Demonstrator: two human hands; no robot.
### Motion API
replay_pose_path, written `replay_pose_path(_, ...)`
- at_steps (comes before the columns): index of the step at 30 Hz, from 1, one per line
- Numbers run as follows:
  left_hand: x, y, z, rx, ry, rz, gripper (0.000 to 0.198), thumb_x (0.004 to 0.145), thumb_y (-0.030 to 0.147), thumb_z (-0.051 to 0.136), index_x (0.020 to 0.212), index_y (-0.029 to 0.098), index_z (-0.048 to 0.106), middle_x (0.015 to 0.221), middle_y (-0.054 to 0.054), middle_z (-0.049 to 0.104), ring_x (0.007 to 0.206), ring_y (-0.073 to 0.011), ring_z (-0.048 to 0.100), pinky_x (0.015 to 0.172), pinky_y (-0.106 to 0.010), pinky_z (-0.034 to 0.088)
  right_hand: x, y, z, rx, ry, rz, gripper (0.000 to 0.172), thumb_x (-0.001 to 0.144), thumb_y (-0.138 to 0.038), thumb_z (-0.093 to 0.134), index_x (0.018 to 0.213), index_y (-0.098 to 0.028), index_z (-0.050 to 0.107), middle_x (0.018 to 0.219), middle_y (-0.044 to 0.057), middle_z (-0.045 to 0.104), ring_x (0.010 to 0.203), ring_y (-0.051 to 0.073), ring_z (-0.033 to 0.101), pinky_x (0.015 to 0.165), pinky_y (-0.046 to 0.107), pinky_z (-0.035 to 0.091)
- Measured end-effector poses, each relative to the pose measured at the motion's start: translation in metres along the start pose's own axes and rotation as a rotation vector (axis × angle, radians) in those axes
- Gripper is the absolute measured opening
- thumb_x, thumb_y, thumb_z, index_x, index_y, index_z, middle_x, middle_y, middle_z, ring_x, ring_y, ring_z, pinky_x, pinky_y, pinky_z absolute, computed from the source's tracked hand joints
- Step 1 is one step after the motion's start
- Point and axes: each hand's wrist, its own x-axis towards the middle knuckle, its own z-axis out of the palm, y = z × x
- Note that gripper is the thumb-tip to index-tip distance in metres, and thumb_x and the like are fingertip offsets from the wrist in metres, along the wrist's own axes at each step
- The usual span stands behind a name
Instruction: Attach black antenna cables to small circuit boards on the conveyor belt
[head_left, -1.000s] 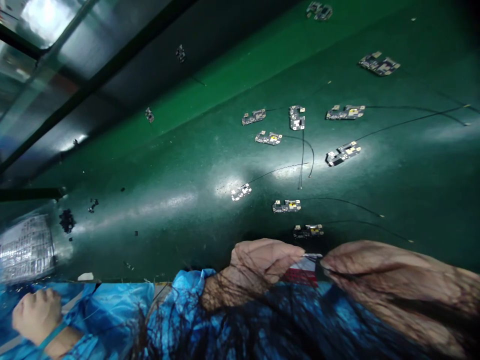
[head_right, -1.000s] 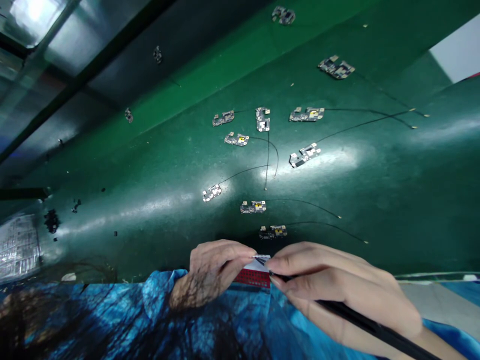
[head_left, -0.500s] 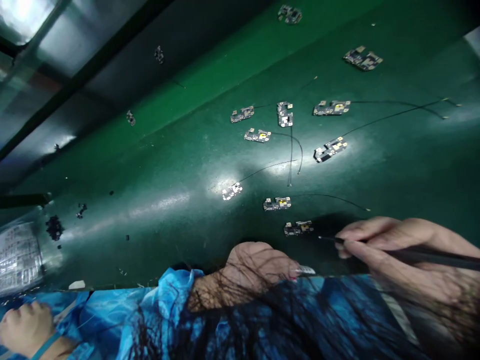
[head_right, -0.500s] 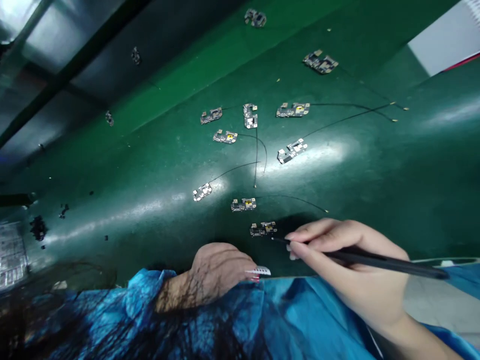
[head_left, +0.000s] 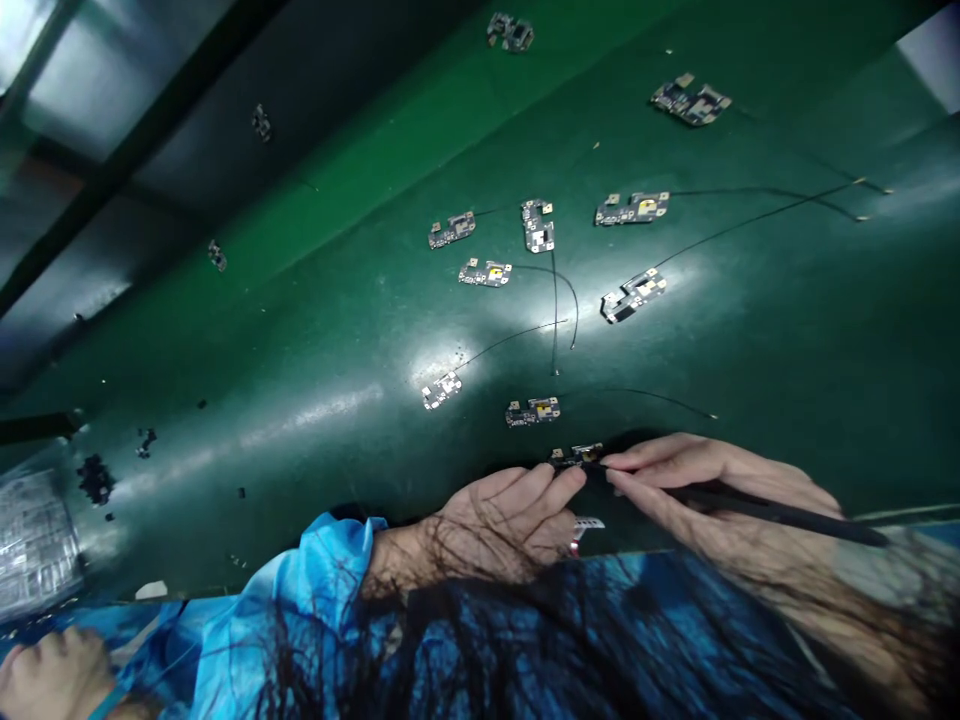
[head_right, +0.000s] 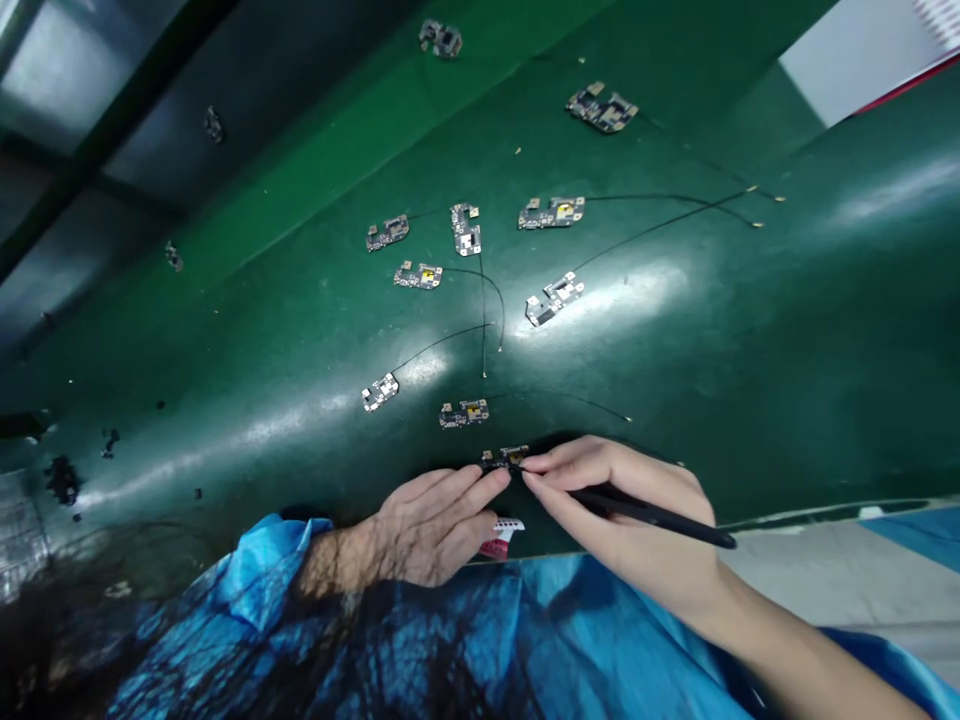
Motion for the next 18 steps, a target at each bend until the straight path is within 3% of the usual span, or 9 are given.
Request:
replay_pose_path(7, 0.0047, 0.0002, 0.0015, -0.054, 0.073, -0.02, 0.021, 0.12, 0.034, 0.069, 0.122, 0.031, 0.09, 0.154, 0.0, 0.087, 0.138, -0.0165, 0.084, 0.129, -0.029, 0.062, 0.0012, -0.0079, 0.001, -0.019, 0.01, 0.001, 0.019, 0.097, -0.018, 0.092, 0.088, -0.031, 0.083, 0.089, -0.002, 0.094, 0.073, 0.017, 0.09, 0.075, 0.021, 0.075)
replay_pose_path(18, 0.0048, 0.0044, -0.0029, 0.012, 0.022, -0.023, 0.021, 0.118, 0.04, 0.071, 0.126, 0.035, 0.09, 0.161, 0.004, 0.085, 0.141, -0.018, 0.078, 0.132, -0.029, 0.058, 0.0016, -0.0102, 0.0007, -0.03, -0.002, 0.019, 0.02, 0.097, -0.018, 0.091, 0.088, -0.032, 0.082, 0.089, -0.001, 0.094, 0.072, 0.021, 0.091, 0.07, 0.026, 0.077)
